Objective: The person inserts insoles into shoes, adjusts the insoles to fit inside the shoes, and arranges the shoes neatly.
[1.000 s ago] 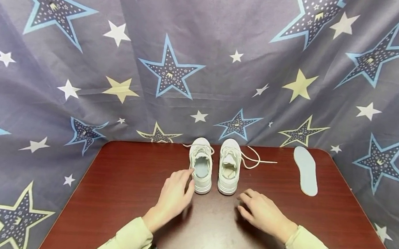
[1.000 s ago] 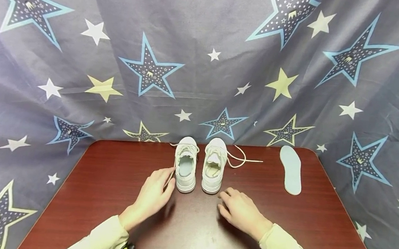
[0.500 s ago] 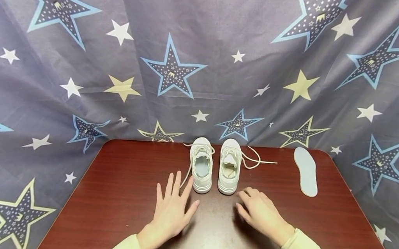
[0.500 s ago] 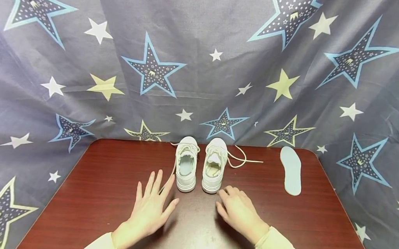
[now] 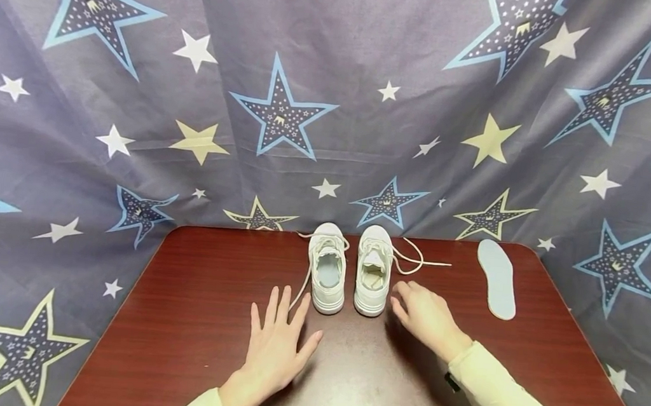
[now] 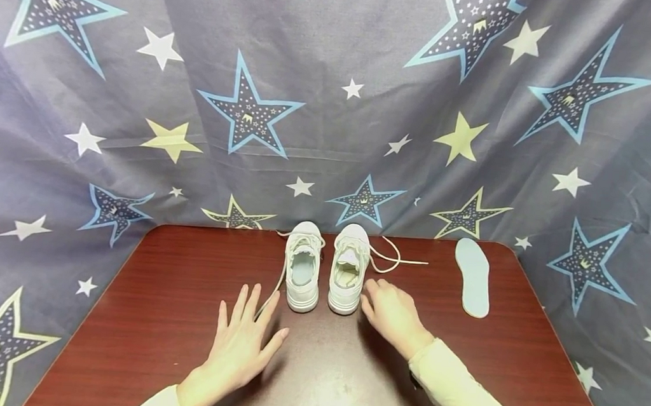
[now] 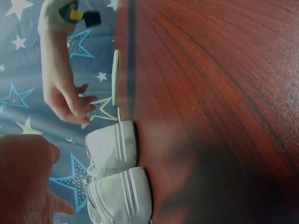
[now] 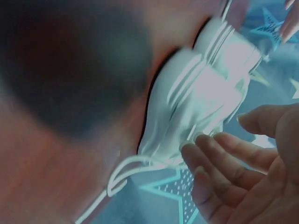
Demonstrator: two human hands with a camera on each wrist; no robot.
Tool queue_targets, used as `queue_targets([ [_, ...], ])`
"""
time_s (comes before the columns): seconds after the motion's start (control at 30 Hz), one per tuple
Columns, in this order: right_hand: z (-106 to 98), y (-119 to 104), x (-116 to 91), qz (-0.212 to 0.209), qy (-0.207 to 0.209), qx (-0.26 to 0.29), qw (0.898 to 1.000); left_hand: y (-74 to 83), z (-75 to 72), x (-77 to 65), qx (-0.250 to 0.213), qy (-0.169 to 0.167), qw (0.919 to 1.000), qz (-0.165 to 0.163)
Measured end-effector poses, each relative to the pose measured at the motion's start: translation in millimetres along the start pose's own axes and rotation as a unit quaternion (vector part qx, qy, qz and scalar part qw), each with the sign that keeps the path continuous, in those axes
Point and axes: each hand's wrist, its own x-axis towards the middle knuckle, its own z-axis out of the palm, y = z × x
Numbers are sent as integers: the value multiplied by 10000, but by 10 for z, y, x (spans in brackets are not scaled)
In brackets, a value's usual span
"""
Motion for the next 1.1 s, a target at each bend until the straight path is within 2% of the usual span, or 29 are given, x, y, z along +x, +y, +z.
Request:
queue_targets([
  [0.2,95,169,364,261,-112,-34,9996,-11,-18,-19,-27,7,10000,13],
  [0.47,274,279,779,919,-647,19,9937,-12,-8,-18,-83,-32,9999,-49],
  [0.7,410,344,888,1409,-992,-152,9849,14,7,-30,-81,-34,9999,-56],
  [0.9,465,388,950,1223,-856,-74,9888,8,20,9,130,96,9999,15],
  [1.1,496,446,952,1201,-785,256,9893,4,28,47,317,27,9995,23],
])
